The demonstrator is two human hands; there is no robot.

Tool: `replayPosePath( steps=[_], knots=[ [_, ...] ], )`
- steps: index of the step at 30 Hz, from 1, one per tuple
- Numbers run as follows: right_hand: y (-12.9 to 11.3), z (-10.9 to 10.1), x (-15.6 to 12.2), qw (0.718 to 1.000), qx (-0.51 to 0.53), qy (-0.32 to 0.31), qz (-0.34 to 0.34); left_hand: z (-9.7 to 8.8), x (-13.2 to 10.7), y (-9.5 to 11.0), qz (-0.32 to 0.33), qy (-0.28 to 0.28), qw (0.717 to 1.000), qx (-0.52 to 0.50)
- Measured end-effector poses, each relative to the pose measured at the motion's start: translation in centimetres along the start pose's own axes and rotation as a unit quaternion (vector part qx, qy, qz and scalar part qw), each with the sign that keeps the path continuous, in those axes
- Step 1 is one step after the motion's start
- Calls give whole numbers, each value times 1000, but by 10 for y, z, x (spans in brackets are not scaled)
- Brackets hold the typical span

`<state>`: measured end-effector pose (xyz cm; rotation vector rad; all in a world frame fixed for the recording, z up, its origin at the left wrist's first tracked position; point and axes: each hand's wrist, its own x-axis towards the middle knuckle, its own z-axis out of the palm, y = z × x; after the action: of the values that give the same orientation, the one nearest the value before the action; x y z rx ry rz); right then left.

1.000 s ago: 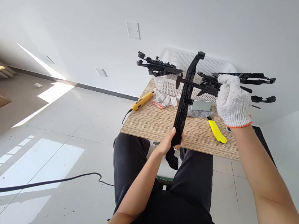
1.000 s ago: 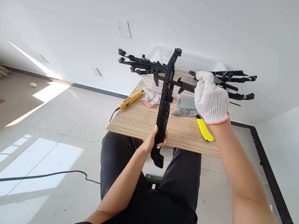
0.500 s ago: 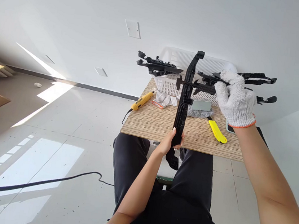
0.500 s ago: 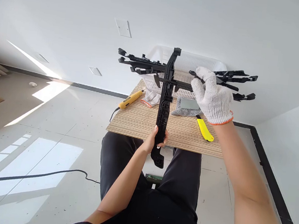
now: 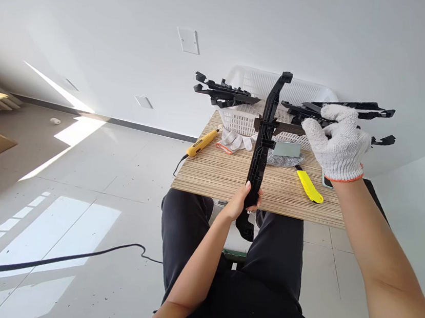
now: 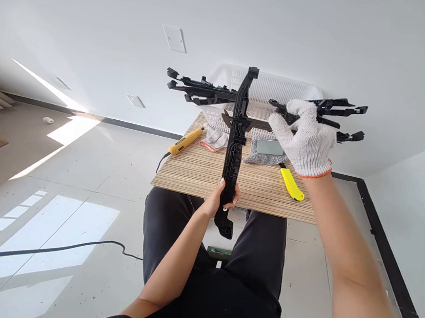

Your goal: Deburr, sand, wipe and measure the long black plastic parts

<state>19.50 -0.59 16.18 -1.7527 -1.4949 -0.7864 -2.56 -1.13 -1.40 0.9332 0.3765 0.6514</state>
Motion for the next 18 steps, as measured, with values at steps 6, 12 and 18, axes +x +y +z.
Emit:
replayPosePath(
  steps=[6,12,18],
  knots=[
    [3,1,-1,1000,12,-8,10,0,1,0,4,-5,1000,-5],
    [-3,0,-2,1000,-2,-6,15,2,0,3,-5,4,1000,0],
    [-1,-32,-3,999,12,-38,3,2,2,2,-1,3,1000,-5]
  ],
)
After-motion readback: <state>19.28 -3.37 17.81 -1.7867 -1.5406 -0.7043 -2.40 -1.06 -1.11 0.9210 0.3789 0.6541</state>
